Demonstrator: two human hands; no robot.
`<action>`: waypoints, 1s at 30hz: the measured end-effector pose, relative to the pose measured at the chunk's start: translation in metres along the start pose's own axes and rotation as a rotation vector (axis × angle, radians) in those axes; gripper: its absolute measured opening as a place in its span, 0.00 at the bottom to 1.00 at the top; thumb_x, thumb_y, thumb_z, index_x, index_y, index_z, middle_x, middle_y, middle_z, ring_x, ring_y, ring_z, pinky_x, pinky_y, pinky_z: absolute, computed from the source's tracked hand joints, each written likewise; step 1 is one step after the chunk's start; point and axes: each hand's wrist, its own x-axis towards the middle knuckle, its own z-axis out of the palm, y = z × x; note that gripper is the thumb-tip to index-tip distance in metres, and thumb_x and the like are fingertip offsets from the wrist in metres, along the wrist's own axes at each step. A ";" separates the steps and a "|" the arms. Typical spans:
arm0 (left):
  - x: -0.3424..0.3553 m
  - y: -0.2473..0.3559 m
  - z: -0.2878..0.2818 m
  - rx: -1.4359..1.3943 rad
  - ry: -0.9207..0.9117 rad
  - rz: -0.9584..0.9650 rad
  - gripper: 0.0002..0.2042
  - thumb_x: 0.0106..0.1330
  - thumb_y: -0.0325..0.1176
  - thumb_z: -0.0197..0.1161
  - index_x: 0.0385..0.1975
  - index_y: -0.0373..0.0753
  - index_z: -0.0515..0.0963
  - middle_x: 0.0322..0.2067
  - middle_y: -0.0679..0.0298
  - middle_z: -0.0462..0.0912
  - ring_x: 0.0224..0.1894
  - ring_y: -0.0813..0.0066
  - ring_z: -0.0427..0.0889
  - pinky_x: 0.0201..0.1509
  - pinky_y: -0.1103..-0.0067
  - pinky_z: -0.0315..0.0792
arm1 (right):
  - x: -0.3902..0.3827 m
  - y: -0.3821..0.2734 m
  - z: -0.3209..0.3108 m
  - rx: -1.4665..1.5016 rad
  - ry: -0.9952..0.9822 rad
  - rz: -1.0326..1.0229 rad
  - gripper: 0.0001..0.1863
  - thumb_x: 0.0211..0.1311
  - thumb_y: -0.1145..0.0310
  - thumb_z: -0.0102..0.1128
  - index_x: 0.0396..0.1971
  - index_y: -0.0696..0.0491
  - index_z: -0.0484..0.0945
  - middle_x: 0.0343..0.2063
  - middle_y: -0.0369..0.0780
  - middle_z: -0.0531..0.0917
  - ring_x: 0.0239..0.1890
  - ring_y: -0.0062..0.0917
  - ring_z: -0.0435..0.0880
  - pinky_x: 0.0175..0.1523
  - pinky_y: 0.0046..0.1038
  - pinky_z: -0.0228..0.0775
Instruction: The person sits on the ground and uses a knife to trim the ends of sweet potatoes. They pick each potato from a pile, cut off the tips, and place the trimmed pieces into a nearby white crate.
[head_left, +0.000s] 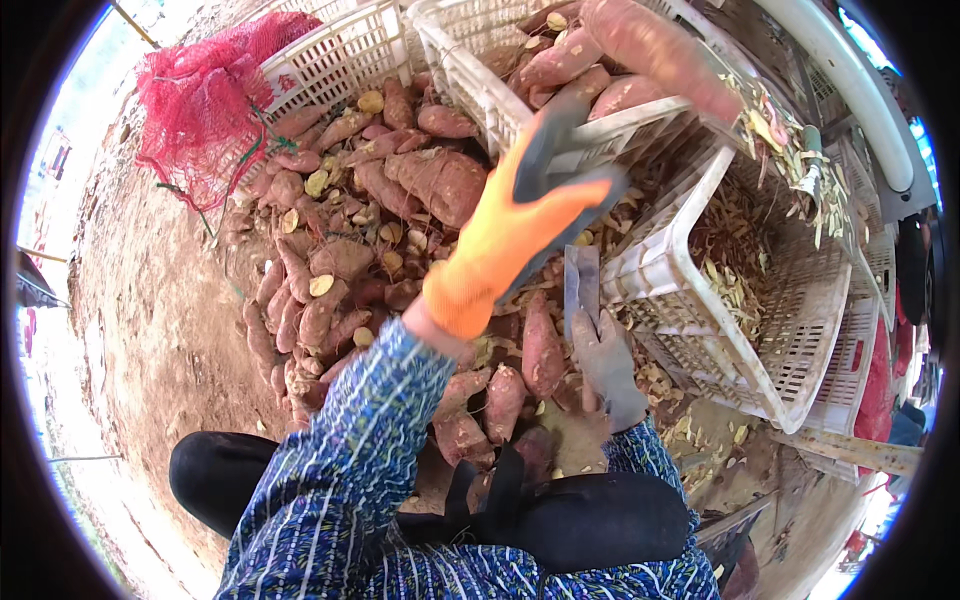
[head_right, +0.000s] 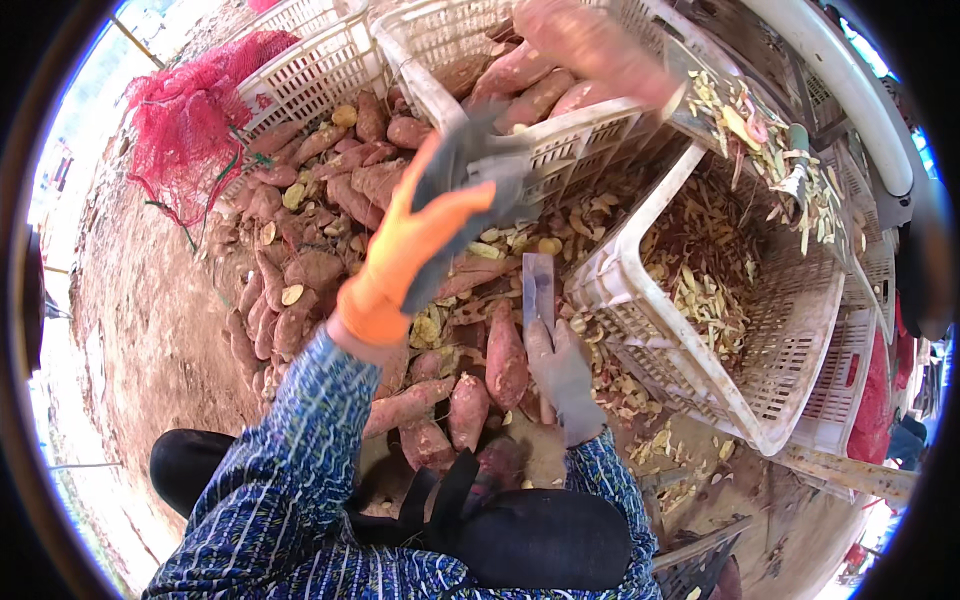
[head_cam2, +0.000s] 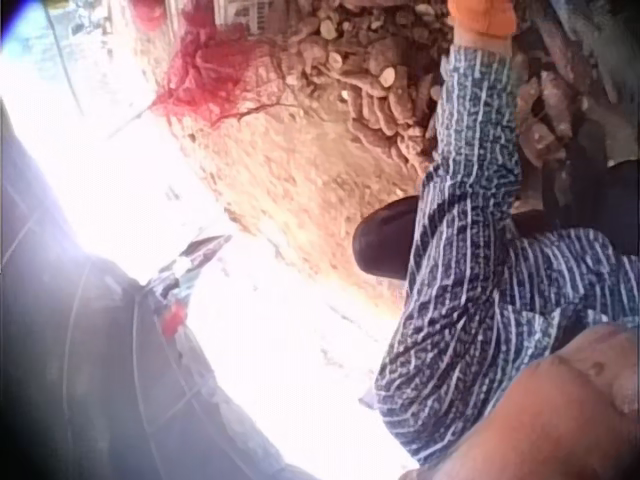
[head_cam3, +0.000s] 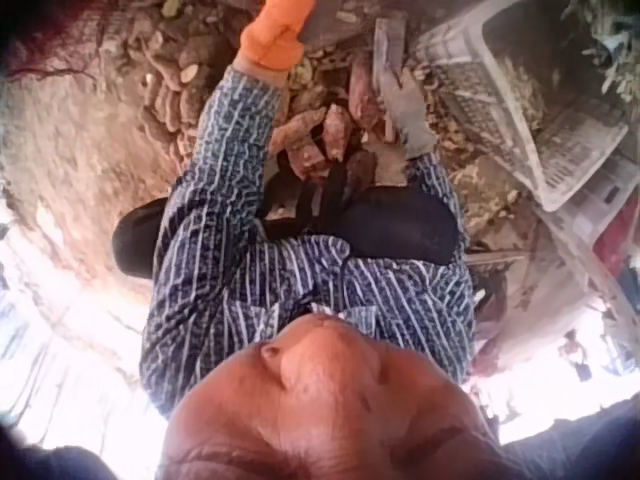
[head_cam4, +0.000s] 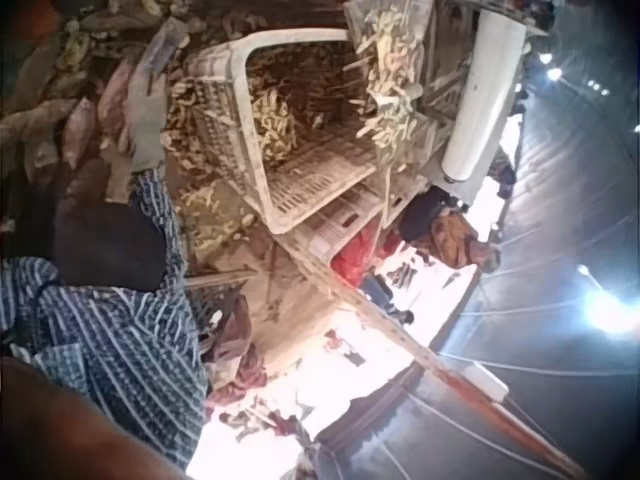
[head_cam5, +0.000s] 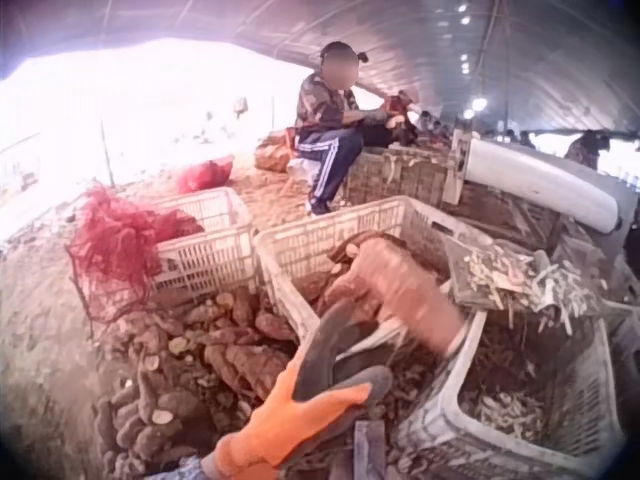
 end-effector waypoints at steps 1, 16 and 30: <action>-0.014 -0.022 -0.015 0.086 0.065 -0.105 0.24 0.63 0.26 0.67 0.59 0.35 0.70 0.49 0.63 0.80 0.50 0.79 0.78 0.52 0.82 0.74 | 0.012 0.016 -0.005 -0.195 -0.012 0.003 0.28 0.69 0.44 0.48 0.50 0.55 0.74 0.39 0.52 0.83 0.44 0.44 0.83 0.47 0.38 0.75; -0.124 -0.194 -0.104 0.489 0.315 -0.787 0.46 0.54 0.44 0.72 0.67 0.25 0.56 0.53 0.47 0.79 0.56 0.63 0.77 0.59 0.71 0.71 | 0.007 0.021 -0.005 0.264 -0.351 0.060 0.22 0.70 0.54 0.56 0.47 0.61 0.75 0.26 0.38 0.80 0.23 0.20 0.80 0.27 0.24 0.71; -0.106 -0.082 -0.077 0.993 -0.006 -0.348 0.45 0.39 0.37 0.80 0.63 0.33 0.67 0.60 0.51 0.70 0.64 0.58 0.68 0.67 0.67 0.65 | 0.007 -0.018 -0.016 -0.082 -0.177 -0.120 0.19 0.69 0.52 0.54 0.41 0.55 0.79 0.31 0.41 0.83 0.31 0.29 0.83 0.36 0.34 0.72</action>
